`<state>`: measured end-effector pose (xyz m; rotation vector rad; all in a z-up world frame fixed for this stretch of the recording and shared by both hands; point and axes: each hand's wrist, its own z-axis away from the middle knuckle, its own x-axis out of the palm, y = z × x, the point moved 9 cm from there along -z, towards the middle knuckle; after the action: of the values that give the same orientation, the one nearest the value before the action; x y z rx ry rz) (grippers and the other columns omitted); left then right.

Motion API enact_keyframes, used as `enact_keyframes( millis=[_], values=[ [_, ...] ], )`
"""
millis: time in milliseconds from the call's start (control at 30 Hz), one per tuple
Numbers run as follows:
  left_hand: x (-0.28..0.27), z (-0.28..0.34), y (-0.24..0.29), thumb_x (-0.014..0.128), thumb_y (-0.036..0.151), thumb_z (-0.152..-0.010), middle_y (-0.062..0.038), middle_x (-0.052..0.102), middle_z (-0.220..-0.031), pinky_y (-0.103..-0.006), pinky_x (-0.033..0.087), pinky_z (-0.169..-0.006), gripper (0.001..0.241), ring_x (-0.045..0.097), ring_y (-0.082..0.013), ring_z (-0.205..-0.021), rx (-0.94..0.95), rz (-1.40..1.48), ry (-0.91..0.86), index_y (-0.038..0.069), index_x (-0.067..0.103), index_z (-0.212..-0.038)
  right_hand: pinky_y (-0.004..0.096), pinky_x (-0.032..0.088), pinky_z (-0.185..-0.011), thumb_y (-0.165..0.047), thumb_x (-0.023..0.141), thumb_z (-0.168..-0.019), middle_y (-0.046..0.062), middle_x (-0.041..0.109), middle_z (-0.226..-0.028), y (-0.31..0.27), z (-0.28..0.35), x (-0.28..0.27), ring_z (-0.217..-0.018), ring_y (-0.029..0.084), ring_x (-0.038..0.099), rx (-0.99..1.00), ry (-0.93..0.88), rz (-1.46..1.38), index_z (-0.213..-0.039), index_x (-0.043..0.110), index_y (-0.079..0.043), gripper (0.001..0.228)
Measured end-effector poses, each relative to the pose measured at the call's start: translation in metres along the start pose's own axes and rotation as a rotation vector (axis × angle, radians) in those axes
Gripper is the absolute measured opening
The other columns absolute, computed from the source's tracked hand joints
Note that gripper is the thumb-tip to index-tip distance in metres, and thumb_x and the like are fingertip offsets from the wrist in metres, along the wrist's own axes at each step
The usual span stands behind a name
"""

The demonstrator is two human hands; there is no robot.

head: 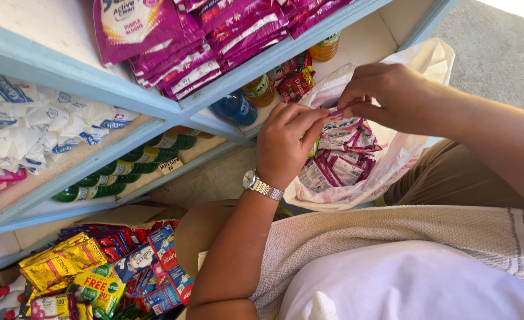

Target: Organizing and restocking detergent packets on low shelves in a grocery store.

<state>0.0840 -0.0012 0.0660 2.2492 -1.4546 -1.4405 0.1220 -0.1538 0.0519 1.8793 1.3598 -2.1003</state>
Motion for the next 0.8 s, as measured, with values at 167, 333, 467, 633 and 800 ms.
enact_keyframes(
  millis=[167,333,467,633,800],
  values=[
    [-0.003,0.000,0.004,0.075,0.015,-0.097,-0.007,0.069,-0.098,-0.0386,0.054,-0.084,0.008,0.067,-0.0261,-0.093,-0.092,0.176,0.017,0.009,0.073,-0.102,0.041,0.056,-0.084,-0.011,0.072,-0.090,0.010,0.068,-0.101,-0.015,0.005,-0.010,-0.095,0.027,0.068,-0.127,0.032,0.053,-0.103,0.076,-0.009,0.014],
    [0.003,0.009,-0.005,0.071,0.019,-0.103,-0.005,0.070,-0.102,-0.0326,0.057,-0.082,0.011,0.070,-0.0198,-0.093,-0.062,0.236,0.086,0.009,0.070,-0.107,0.042,0.052,-0.095,-0.021,0.081,-0.081,0.010,0.070,-0.117,-0.013,0.008,-0.010,-0.109,0.028,0.067,-0.124,-0.012,0.014,-0.119,0.070,-0.011,0.040],
    [-0.014,0.011,-0.002,0.073,0.024,-0.103,-0.003,0.067,-0.097,-0.0278,0.054,-0.072,0.018,0.067,-0.0130,-0.083,-0.092,0.269,0.220,0.007,0.071,-0.107,0.039,0.048,-0.104,-0.032,0.084,-0.075,0.008,0.068,-0.133,0.001,0.010,0.008,-0.123,0.022,0.065,0.005,-0.134,-0.156,-0.142,0.057,-0.015,0.074],
    [-0.031,0.010,0.013,0.075,0.025,-0.101,-0.001,0.067,-0.096,-0.0252,0.053,-0.073,0.019,0.064,-0.0089,-0.080,-0.061,0.309,0.350,0.007,0.072,-0.107,0.040,0.049,-0.104,-0.034,0.084,-0.079,0.010,0.073,-0.127,0.006,0.010,0.032,-0.119,0.021,0.067,-0.059,-0.094,-0.215,-0.136,0.063,-0.011,0.065],
    [-0.005,0.013,-0.027,0.072,0.036,-0.108,-0.004,0.073,-0.104,-0.0242,0.058,-0.087,0.034,0.068,-0.0092,-0.093,-0.118,0.739,0.288,0.004,0.069,-0.121,0.036,0.056,-0.086,-0.039,0.074,-0.092,0.006,0.080,-0.101,0.011,0.010,0.028,-0.091,0.015,0.068,0.183,-0.027,-0.370,-0.118,0.076,-0.011,0.039]
  ],
)
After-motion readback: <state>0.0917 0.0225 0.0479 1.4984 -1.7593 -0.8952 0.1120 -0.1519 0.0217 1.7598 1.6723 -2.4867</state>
